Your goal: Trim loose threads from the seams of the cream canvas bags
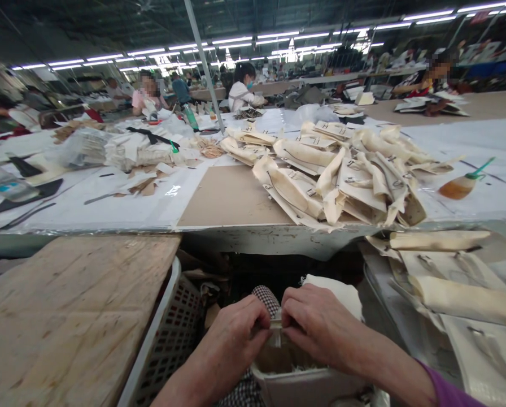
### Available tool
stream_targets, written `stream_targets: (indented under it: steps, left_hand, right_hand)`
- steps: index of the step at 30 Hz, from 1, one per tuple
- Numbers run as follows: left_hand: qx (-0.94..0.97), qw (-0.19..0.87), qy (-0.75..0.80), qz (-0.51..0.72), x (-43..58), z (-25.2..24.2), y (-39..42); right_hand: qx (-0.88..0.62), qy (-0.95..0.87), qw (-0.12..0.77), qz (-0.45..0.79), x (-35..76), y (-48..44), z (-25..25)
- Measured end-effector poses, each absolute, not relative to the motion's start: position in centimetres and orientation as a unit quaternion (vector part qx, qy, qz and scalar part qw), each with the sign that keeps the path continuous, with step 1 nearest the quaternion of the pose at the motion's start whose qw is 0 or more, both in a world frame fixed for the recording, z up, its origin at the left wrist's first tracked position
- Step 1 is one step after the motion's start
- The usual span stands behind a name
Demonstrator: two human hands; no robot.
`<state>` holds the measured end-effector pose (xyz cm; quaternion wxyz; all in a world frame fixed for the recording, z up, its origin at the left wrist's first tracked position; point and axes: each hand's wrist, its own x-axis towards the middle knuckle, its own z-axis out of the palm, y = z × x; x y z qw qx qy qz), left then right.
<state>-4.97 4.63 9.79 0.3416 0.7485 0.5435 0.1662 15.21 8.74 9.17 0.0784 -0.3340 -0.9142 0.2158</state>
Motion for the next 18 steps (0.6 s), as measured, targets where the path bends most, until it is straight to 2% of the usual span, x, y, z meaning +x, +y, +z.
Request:
stream_targets:
  steps: [18]
  left_hand:
    - [0.682,0.374,0.582,0.236,-4.26,9.49,4.57]
  right_hand:
    - [-0.392,-0.852,0.11,0.328,15.31,8.67,9.09]
